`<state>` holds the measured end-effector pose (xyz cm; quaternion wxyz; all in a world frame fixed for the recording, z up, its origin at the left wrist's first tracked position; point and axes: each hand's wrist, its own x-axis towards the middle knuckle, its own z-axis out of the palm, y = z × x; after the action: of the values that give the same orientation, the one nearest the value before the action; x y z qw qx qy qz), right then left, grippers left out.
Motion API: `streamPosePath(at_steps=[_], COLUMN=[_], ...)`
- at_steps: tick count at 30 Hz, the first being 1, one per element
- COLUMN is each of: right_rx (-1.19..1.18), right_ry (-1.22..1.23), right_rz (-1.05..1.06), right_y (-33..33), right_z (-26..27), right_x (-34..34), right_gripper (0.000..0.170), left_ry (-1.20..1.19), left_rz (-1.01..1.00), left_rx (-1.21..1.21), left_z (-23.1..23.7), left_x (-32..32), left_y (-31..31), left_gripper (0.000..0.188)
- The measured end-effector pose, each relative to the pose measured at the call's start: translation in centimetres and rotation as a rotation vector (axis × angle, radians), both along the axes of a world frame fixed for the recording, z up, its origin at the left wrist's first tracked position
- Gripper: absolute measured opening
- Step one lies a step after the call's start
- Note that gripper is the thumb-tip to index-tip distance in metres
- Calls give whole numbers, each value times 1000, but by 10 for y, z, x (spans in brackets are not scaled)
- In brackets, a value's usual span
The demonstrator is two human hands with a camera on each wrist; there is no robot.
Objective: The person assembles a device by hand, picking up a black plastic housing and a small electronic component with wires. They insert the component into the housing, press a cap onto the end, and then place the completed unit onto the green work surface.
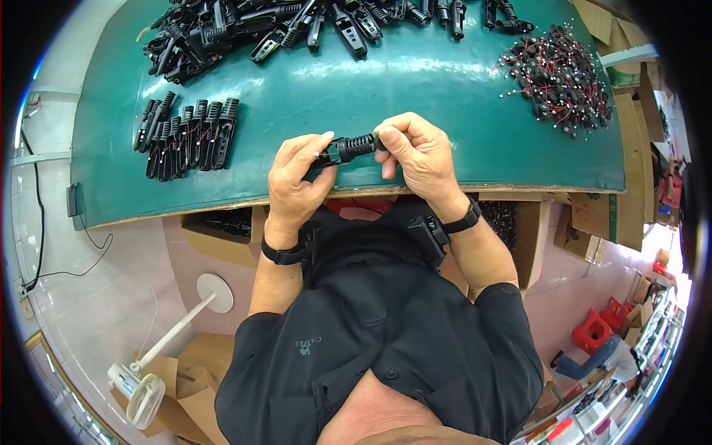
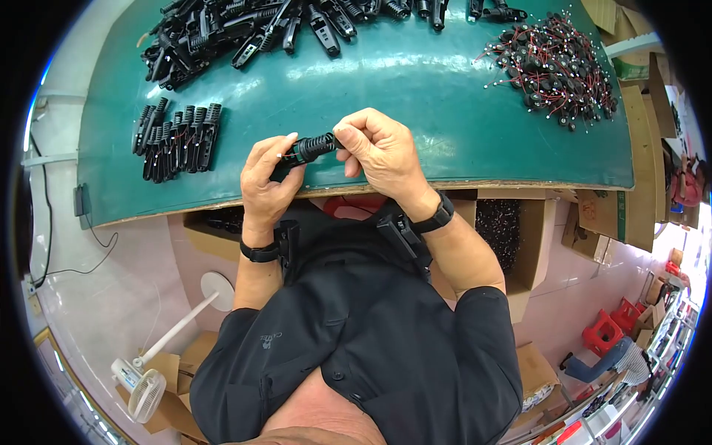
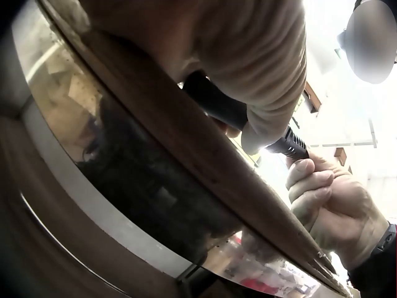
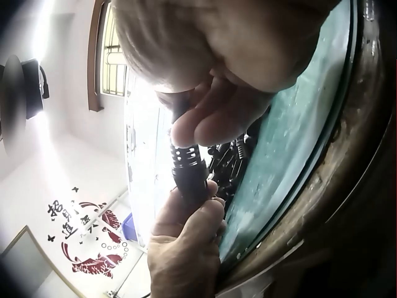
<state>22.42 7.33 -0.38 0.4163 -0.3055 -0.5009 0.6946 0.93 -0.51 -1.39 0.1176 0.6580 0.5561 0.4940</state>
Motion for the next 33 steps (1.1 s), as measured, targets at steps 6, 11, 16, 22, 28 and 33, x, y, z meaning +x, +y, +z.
streamPosePath(at_steps=[6,11,16,22,28,33], right_rx=[64,496,718,730,638,597], right_ry=[-40,-267,-345,-382,-345,-341], right_rz=[6,-86,-113,-136,-87,-83], right_y=[-4,-2,3,1,1,-2], right_z=[-3,-7,3,9,5,1], right_x=[-2,1,8,6,9,8], right_gripper=[22,26,32,31,31,32], left_ry=[-12,-14,-6,-18,9,0], left_rz=[-12,5,-8,-16,-30,-50], left_rx=[-19,-29,-38,-44,-59,-61], left_z=[-2,-2,-1,-2,0,2], left_x=[-2,-3,-3,-3,-2,-3], left_y=[0,-1,-1,0,0,0], left_gripper=[55,55,55,56,56,58])
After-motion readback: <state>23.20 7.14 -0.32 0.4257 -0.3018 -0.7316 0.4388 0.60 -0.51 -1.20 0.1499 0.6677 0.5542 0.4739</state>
